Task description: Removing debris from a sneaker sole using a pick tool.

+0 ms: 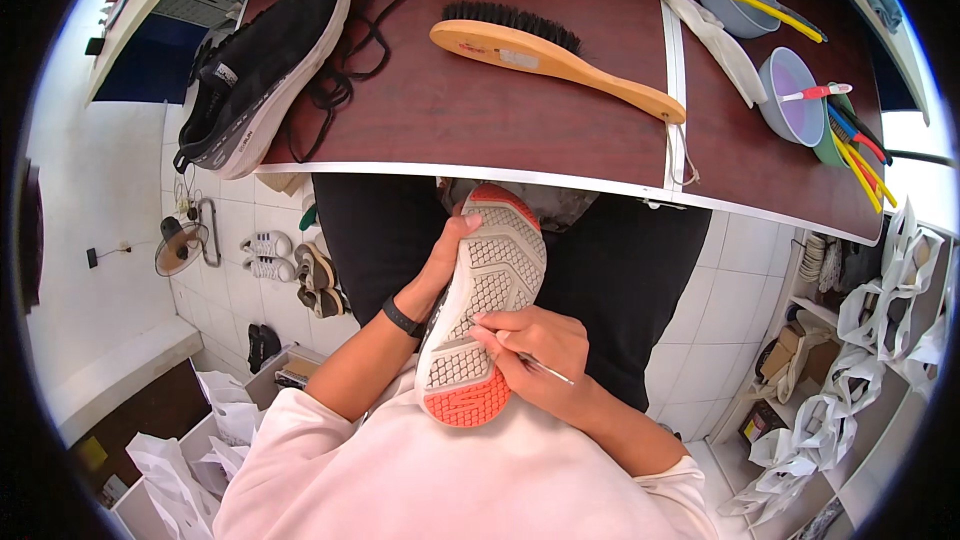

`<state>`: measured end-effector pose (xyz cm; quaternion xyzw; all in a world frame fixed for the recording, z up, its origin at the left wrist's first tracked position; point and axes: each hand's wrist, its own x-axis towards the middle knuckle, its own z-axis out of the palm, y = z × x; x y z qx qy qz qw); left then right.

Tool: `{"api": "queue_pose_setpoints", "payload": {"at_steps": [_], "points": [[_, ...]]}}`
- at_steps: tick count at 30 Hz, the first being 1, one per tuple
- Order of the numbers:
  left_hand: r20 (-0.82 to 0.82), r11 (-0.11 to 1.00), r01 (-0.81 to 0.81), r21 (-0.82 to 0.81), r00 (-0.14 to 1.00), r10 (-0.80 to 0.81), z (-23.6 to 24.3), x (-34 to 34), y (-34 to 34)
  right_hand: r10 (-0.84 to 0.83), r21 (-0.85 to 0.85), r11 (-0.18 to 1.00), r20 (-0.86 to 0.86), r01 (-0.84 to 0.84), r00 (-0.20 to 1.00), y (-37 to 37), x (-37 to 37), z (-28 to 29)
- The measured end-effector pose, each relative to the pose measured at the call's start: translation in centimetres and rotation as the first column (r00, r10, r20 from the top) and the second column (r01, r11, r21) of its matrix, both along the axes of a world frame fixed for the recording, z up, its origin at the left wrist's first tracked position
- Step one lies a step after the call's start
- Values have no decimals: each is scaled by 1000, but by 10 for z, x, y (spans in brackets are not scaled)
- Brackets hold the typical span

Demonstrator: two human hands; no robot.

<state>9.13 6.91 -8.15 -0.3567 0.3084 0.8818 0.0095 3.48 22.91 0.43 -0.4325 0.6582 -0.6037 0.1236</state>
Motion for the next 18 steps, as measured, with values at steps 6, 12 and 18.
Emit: {"api": "queue_pose_setpoints", "payload": {"at_steps": [6, 12, 18], "points": [[-54, 1000, 11, -11, 998, -12, -10, 2, -1, 26, -23, 999, 84, -24, 996, 1, -3, 3], [-18, 997, 47, -53, 999, -48, 1, 0, 0, -16, 8, 1000, -31, 16, 999, -1, -2, 1], [-8, 999, 33, 19, 999, -33, 4, 0, 0, 101, 4, 995, 33, -102, 994, 1, -10, 8]]}}
